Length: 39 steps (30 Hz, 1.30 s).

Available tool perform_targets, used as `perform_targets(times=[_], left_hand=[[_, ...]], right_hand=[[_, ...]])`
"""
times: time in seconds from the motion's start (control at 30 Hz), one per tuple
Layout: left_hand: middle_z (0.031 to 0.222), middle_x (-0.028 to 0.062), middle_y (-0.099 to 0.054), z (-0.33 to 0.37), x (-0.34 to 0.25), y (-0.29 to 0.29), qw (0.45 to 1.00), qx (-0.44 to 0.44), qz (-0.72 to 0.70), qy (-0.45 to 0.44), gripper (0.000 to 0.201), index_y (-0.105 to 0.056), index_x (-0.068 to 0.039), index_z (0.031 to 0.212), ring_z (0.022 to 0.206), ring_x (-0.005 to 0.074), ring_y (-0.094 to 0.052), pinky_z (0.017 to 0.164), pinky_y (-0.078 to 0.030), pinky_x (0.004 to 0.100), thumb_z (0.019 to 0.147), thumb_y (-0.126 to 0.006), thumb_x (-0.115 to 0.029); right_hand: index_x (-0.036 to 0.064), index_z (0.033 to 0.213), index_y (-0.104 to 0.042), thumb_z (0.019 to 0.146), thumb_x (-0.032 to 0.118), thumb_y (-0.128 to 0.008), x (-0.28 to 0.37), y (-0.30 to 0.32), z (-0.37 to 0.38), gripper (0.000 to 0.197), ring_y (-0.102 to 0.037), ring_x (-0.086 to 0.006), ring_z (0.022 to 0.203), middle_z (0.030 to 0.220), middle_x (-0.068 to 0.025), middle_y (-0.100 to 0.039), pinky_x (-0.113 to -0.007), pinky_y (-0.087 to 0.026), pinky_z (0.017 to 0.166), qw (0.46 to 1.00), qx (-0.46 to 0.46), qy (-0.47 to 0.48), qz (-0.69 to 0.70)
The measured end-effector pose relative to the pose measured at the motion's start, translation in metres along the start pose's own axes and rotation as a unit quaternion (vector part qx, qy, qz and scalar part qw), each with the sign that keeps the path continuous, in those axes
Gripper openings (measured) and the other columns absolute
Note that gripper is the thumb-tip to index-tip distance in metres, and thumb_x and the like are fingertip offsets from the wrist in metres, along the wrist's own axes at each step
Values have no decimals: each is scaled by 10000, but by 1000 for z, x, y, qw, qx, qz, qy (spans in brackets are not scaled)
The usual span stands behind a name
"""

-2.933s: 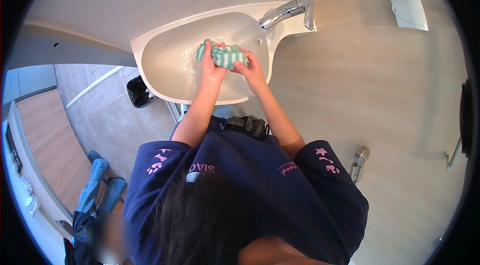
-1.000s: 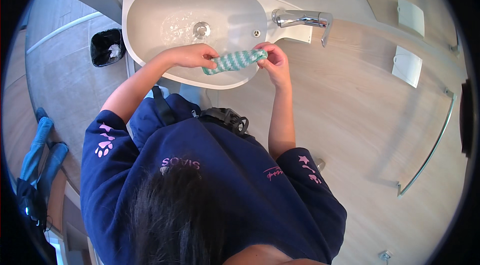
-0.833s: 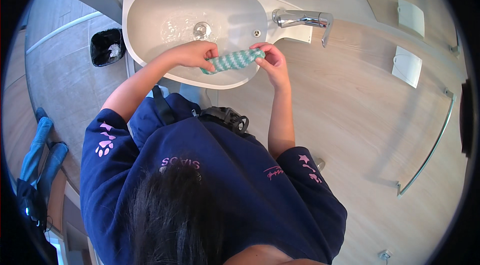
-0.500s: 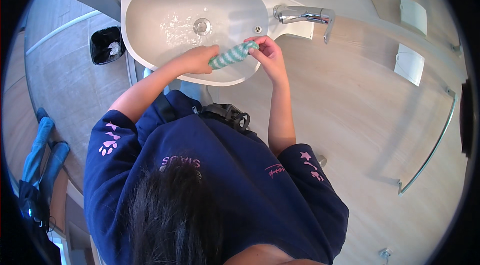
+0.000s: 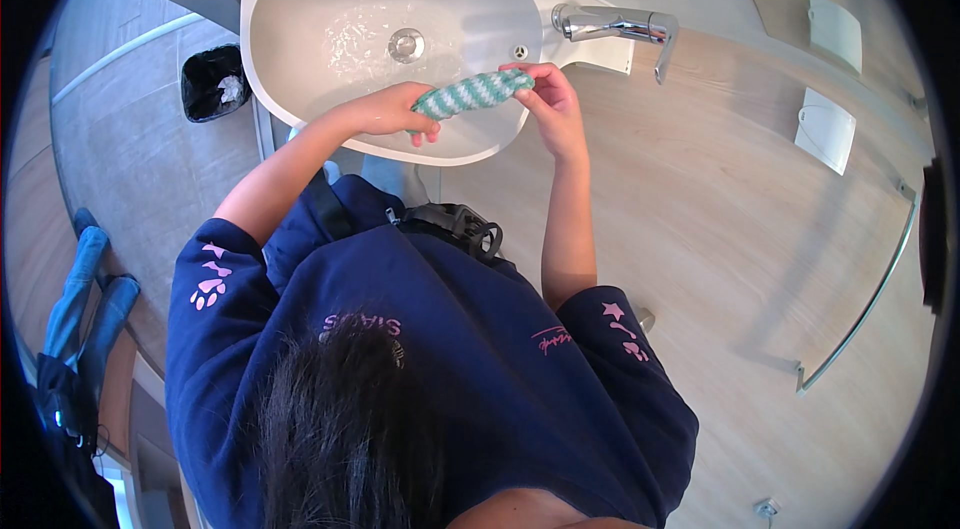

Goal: Cleaning the sink, walls, and toilet area in a bathroom using a rag.

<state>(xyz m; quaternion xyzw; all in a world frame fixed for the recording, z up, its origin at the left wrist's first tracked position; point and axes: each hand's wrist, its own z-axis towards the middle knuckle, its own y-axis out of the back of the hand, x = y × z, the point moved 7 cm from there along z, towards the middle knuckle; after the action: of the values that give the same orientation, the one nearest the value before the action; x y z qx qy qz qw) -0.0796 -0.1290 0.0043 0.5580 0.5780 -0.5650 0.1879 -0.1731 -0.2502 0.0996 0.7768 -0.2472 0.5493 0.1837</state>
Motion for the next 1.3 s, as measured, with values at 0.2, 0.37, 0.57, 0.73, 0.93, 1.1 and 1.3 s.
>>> perform_targets(times=[0.2, 0.37, 0.57, 0.73, 0.93, 1.1, 1.3], left_hand=[[973, 71, -535, -5, -3, 3, 998, 8, 59, 11, 291, -507, -8, 1039, 944, 163, -485, 865, -364, 287, 857, -470, -232], [1033, 59, -542, -19, -16, 11, 997, -60, 40, 23, 437, -517, -25, 1097, 988, 150, -456, 898, -324, 272, 895, -321, -359], [1117, 45, -530, -14, -1, 8, 997, 57, 5, 59, 426, -495, 2, 1170, 1028, 117, -435, 920, -303, 269, 884, -440, -309], [927, 28, -599, -9, -16, 4, 989, 140, -20, -32, 347, -550, 34, 1084, 845, 86, -521, 793, -401, 240, 808, -598, -171], [870, 40, -608, -5, -17, 0, 988, 151, -17, -17, 320, -583, 25, 966, 786, 92, -535, 743, -406, 235, 729, -685, -164], [820, 35, -585, -4, -20, -12, 985, 170, -24, -13, 340, -559, 8, 937, 771, 114, -530, 729, -398, 241, 681, -715, -154], [878, 52, -561, -1, -30, -29, 986, 162, 26, 15, 462, -504, 11, 1016, 821, 127, -519, 733, -405, 257, 640, -723, -145]], right_hand=[[42, 977, -522, 772, 49, -605, 6, -2, -6, 221, -520, -181, 967, 1039, -103, -555, -313, -401, 861, 999, 39, -13, -16], [13, 1006, -554, 772, 72, -602, 12, -1, -8, 246, -512, -181, 974, 1045, -100, -544, -309, -396, 861, 996, 63, 23, -67], [5, 905, -581, 741, 17, -613, 11, 2, -8, 167, -517, -167, 924, 998, -102, -549, -291, -414, 802, 999, 26, 27, -4], [5, 888, -580, 740, 36, -629, 7, 2, -8, 159, -528, -163, 903, 987, -108, -559, -292, -425, 787, 999, 34, 36, 8], [9, 902, -559, 759, 112, -637, 6, 1, -8, 192, -522, -193, 937, 1001, -125, -542, -322, -414, 821, 999, 33, 37, 13], [12, 892, -554, 764, 111, -630, 13, -7, -5, 179, -520, -208, 945, 1007, -130, -540, -334, -411, 830, 998, 50, 43, 3], [14, 868, -572, 730, 37, -625, 20, -12, 2, 150, -515, -178, 918, 999, -125, -558, -292, -408, 787, 996, 57, 62, 39]])
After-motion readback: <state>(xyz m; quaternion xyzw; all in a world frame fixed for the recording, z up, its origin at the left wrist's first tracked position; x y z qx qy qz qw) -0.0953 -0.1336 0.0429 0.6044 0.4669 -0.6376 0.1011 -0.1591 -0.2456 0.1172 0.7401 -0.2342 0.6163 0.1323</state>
